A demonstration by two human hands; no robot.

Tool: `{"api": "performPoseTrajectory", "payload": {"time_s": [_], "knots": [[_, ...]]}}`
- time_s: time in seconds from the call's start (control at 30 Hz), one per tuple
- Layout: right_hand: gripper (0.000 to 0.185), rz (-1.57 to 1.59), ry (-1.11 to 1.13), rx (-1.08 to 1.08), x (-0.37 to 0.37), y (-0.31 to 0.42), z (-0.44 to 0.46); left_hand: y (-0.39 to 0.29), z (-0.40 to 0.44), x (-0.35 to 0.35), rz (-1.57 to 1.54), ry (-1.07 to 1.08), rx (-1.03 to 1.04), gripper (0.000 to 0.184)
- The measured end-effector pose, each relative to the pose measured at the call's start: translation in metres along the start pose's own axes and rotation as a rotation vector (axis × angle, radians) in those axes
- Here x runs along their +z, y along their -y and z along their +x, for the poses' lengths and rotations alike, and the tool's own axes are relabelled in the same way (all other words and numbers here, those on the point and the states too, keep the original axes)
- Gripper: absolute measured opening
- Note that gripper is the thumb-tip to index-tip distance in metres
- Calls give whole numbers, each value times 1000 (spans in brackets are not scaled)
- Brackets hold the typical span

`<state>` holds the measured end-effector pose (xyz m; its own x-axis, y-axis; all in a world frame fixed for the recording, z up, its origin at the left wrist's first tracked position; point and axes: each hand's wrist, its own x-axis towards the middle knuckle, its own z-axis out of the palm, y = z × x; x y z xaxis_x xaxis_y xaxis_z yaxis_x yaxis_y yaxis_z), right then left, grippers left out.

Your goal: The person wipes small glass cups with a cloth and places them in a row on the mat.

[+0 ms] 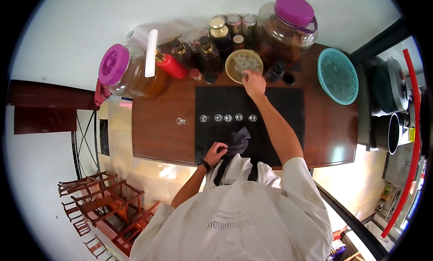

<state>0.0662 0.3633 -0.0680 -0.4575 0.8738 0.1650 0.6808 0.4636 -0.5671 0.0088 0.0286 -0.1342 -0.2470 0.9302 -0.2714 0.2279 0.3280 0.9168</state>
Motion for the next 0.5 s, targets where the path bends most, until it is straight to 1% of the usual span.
{"api": "performPoseTrajectory", "payload": {"time_s": [0.03, 0.1, 0.13, 0.2, 0.23, 0.3, 0.33, 0.4, 0.43, 0.5], "knots": [[24, 3, 0, -5, 2, 0, 4, 0, 0, 0, 10, -5, 6, 16], [19, -131, 127, 20, 7, 0, 10, 0, 1, 0, 4, -9, 6, 16], [19, -130, 127, 18, 11, -2, 12, 0, 0, 0, -8, -5, 3, 16], [10, -196, 163, 28, 18, -5, 15, 1, 1, 0, -7, 0, 3, 16], [10, -193, 161, 25, 18, -7, 14, 2, 1, 0, -14, 0, -2, 17], [7, 10, -45, -100, 11, -8, 3, 2, 0, -1, -20, 0, -5, 17], [7, 9, -48, -100, 7, -5, -2, 1, 0, -1, -24, -6, -9, 17], [8, 174, -278, -140, -6, -1, -15, 1, 1, 1, -29, -5, -7, 17], [8, 169, -284, -138, -11, -1, -21, 1, 1, 0, -15, -16, 2, 18], [8, 590, -254, -8, -21, -1, -36, -2, 2, -4, 0, -17, 20, 18]]}}
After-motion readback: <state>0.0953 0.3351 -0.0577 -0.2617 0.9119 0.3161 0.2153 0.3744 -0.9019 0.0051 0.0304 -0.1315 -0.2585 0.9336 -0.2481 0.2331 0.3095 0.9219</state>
